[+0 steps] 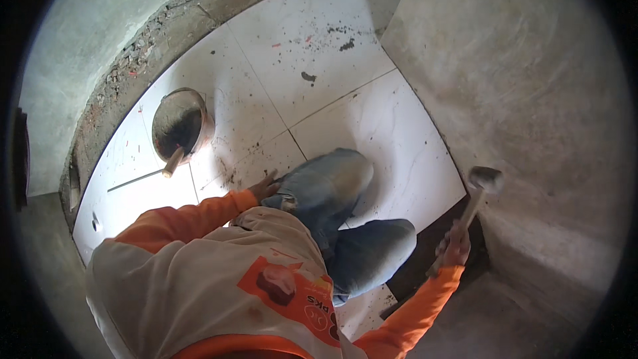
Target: The person installs floor tiles by spreading mortar with a trowel, positioning a large white tile, and tapping it into place with a rubber mallet.
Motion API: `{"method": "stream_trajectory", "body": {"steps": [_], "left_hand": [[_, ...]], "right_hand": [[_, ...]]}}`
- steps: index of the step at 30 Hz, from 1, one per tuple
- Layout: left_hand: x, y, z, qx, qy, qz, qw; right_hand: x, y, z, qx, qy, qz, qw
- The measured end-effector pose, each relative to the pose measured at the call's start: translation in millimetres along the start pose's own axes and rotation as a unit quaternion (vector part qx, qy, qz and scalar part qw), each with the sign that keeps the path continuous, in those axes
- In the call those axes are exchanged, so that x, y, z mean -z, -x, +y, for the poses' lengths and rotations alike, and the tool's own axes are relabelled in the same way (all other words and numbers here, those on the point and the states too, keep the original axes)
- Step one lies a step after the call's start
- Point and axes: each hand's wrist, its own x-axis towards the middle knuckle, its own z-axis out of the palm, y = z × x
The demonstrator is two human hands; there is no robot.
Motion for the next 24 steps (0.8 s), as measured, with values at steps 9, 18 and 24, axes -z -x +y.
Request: {"method": "stream_trajectory", "body": {"steps": [9,18,24], "left_hand": [[73.7,-39.7,140.7,-0.096,-0.068,0.293,0.949],[0.1,-168.7,252.7,0.010,-0.264,0.016,0.964],[-7.4,-186.2,246.3,0.136,-0.351,-0.047,0.925]], "right_hand": [[-21.8,-120.6,175.5,0.188,-0.058,0.177,0.964],[15.1,-228.6,211.0,0.014,-0.125,0.098,0.987],[-89.9,-229.2,102.2,0.034,0.377,0.052,0.924]]}}
